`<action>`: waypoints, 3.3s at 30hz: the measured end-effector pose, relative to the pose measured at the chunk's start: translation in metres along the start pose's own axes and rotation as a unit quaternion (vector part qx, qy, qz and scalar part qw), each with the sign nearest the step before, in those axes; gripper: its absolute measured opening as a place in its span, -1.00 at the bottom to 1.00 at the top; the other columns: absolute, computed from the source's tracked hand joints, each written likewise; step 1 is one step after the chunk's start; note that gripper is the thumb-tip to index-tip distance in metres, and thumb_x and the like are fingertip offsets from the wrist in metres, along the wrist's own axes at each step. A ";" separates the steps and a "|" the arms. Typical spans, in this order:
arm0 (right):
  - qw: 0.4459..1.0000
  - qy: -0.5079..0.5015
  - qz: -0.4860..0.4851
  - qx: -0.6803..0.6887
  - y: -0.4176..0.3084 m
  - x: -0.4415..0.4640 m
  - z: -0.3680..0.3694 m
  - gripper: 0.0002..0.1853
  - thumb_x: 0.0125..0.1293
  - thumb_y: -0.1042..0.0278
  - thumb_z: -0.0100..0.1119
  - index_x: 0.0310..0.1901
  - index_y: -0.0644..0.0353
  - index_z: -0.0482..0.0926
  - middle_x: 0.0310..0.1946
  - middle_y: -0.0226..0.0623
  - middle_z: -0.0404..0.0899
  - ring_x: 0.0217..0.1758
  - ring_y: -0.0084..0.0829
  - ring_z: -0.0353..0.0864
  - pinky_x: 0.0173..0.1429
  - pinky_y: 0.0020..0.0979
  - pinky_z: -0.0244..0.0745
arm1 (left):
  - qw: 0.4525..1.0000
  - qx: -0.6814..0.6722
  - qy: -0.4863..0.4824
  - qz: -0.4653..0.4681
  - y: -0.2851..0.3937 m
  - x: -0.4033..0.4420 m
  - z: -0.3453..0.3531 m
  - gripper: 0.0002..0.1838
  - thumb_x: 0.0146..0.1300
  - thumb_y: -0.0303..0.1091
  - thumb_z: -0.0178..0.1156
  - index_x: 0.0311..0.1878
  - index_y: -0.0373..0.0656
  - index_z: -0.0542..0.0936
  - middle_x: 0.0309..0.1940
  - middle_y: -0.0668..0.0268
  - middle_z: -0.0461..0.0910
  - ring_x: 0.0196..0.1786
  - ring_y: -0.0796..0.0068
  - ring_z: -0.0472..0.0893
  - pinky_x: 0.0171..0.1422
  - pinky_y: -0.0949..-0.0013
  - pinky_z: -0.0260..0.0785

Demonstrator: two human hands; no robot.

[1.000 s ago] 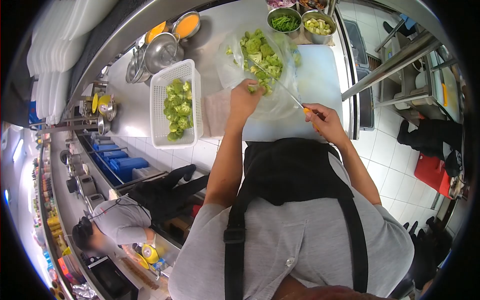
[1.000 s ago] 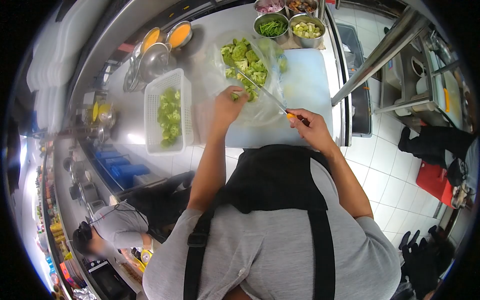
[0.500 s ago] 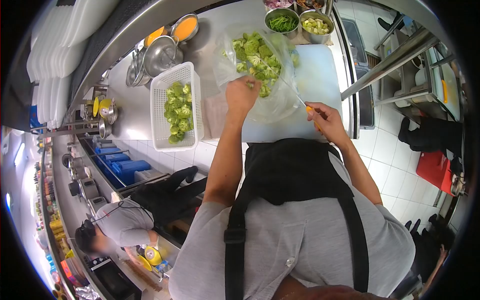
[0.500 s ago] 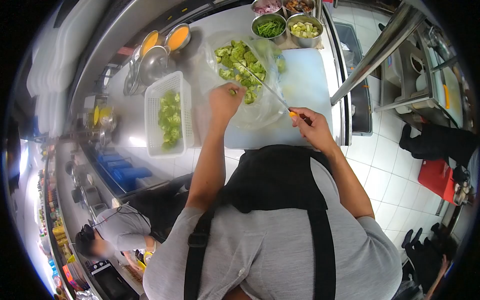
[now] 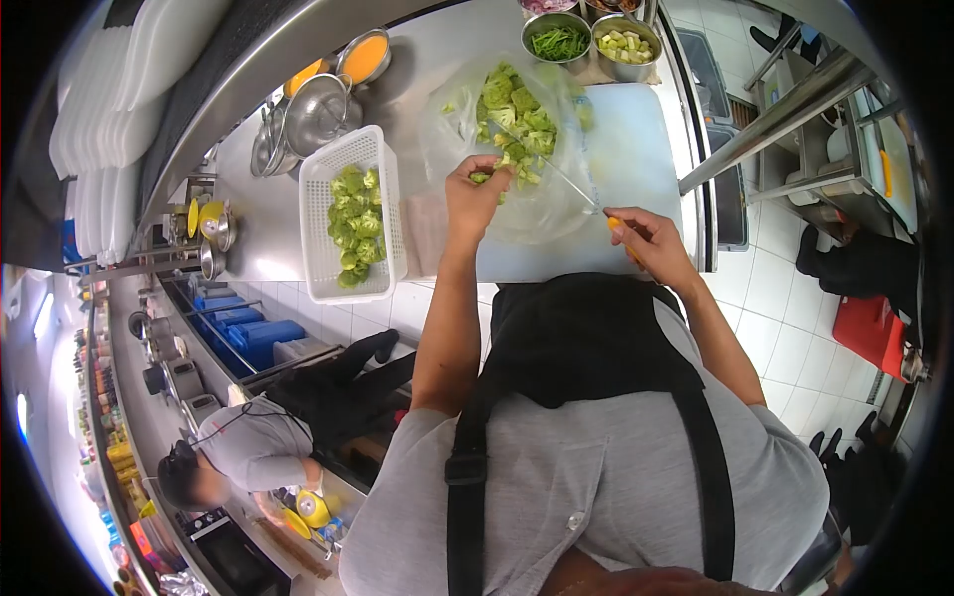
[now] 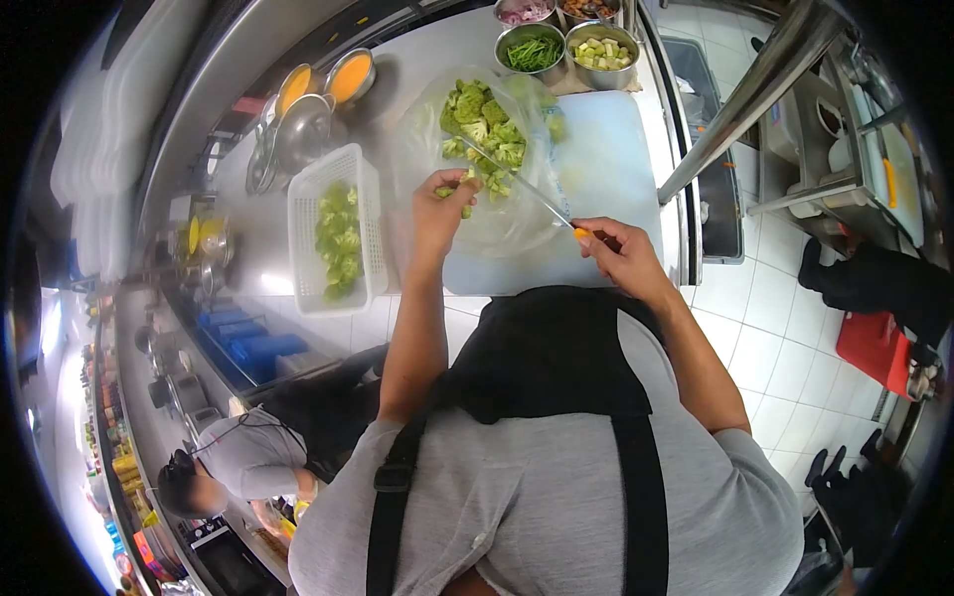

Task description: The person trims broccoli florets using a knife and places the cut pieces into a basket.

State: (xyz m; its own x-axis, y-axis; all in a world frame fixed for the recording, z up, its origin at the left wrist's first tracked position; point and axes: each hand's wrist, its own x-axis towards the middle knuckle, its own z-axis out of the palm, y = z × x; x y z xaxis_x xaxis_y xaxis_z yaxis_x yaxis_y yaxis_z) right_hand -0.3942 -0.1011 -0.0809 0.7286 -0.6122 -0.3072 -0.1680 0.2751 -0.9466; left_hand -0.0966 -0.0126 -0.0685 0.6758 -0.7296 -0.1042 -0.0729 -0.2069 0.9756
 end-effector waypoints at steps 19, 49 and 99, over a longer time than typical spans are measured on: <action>0.999 -0.035 0.015 -0.009 -0.006 -0.007 -0.002 -0.66 0.54 0.28 0.26 0.26 0.13 0.68 -0.37 -0.46 0.63 -0.51 -0.73 0.38 -0.47 -0.59 0.29 | 0.983 0.134 0.097 0.080 -0.002 0.006 0.002 -0.69 0.13 -0.36 0.59 -0.23 -0.32 0.65 -0.39 0.31 0.68 -0.43 0.62 0.52 -0.31 0.48 0.38; 0.990 -0.054 -0.085 -0.099 0.007 0.005 -0.003 -0.58 0.52 0.09 0.25 0.24 0.17 0.64 -0.19 -0.28 0.75 -0.16 -0.44 0.69 -0.01 -0.34 0.56 | 0.979 -0.098 -0.026 -0.175 -0.013 0.005 0.005 -0.75 0.36 -0.23 0.16 -0.18 -0.22 0.67 -0.49 0.29 0.59 -0.54 0.57 0.48 -0.47 0.52 0.26; 0.977 0.053 -0.142 -0.147 -0.009 0.004 0.040 -0.42 0.11 0.39 0.46 0.22 0.18 0.58 0.01 -0.11 0.72 0.07 -0.18 0.73 0.15 -0.28 0.57 | 0.878 -0.003 -0.432 -0.208 0.020 -0.069 0.048 -0.86 0.45 -0.35 0.14 -0.09 -0.23 0.53 -0.38 0.28 0.57 -0.39 0.55 0.51 -0.29 0.50 0.31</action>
State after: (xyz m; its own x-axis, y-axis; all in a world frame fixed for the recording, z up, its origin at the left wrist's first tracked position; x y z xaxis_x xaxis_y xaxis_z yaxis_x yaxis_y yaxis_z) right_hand -0.3631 -0.0767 -0.0700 0.7033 -0.7106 -0.0210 -0.1634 -0.1328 -0.9776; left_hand -0.1796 0.0020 -0.0508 -0.1651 -0.8146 -0.5560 0.0533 -0.5703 0.8197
